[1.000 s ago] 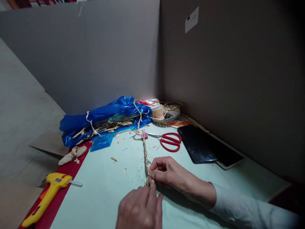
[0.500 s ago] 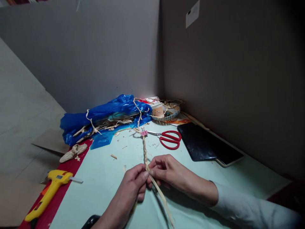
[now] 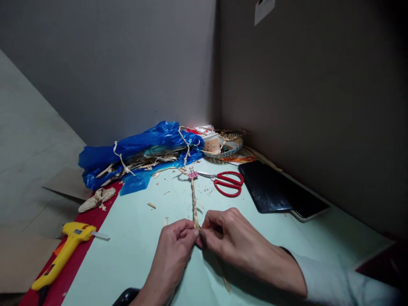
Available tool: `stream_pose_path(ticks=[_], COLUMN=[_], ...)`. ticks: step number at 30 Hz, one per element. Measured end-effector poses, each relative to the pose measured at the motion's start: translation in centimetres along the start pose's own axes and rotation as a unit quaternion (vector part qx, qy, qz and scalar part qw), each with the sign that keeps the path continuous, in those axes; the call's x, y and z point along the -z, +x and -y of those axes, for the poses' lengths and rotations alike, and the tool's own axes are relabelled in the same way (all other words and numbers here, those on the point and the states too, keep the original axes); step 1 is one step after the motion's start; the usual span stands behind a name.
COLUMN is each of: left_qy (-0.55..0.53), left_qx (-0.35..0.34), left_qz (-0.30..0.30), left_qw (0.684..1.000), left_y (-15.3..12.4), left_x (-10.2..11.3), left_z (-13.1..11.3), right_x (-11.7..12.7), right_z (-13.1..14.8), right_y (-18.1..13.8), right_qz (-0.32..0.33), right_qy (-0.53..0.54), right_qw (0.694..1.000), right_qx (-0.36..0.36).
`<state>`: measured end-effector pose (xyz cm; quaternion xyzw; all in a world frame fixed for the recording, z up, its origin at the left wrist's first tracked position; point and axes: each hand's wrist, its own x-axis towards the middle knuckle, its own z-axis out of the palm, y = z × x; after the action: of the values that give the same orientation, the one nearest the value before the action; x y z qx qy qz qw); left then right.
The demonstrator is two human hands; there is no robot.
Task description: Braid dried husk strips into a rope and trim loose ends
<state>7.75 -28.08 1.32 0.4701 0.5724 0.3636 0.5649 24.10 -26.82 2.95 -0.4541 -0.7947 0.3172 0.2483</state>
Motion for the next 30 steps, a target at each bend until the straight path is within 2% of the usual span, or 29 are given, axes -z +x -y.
stream_pose_path(ticks=[2, 5, 9, 11, 13, 15, 17, 19, 22, 26, 30], left_qy=[-0.008, -0.022, -0.048, -0.071, -0.092, -0.103, -0.106, -0.110, -0.120, -0.123, -0.098], left_qx=[0.015, 0.034, 0.032, 0.031, 0.032, 0.031, 0.024, 0.018, 0.012, 0.004, -0.008], left_qz=[-0.008, -0.006, 0.029, 0.039, 0.040, 0.038, 0.035, 0.039, 0.055, 0.071, 0.062], left_qw=[1.000, 0.999, 0.998, 0.996, 0.994, 0.993, 0.993, 0.993, 0.991, 0.990, 0.993], left_y=[0.0, -0.3, -0.7, -0.7, -0.8, -0.8, -0.9, -1.0, -1.0, -1.0, -1.1], left_x=[-0.1, 0.0, 0.3, 0.4, 0.4, 0.4, 0.3, 0.3, 0.3, 0.2, -0.2], left_z=[0.0, 0.1, 0.3, 0.2, 0.1, -0.3, -0.6, -0.8, -0.7, -0.3, 0.1], right_x=[-0.7, -1.6, -1.8, -1.4, -0.9, -0.2, 0.3, 0.4, -0.2, -1.2, -1.5], right_z=[-0.2, -0.5, -0.4, -0.2, 0.1, 0.3, 0.4, 0.1, -0.5, -1.3, -1.7], right_y=[-0.4, -1.1, -1.9, -1.9, -1.7, -1.2, -0.6, 0.1, 0.6, 0.9, 0.9], right_qz=[-0.007, -0.010, 0.017, 0.028, 0.021, -0.019, -0.048, -0.008, 0.075, 0.095, 0.089], right_qy=[-0.020, -0.104, -0.255, -0.260, -0.183, -0.078, 0.003, 0.083, 0.190, 0.231, 0.239], right_qw=[0.999, 0.988, 0.935, 0.927, 0.952, 0.982, 0.995, 0.996, 0.979, 0.968, 0.967], right_qx=[0.025, 0.116, 0.246, 0.270, 0.245, 0.170, 0.088, 0.032, -0.004, -0.020, -0.028])
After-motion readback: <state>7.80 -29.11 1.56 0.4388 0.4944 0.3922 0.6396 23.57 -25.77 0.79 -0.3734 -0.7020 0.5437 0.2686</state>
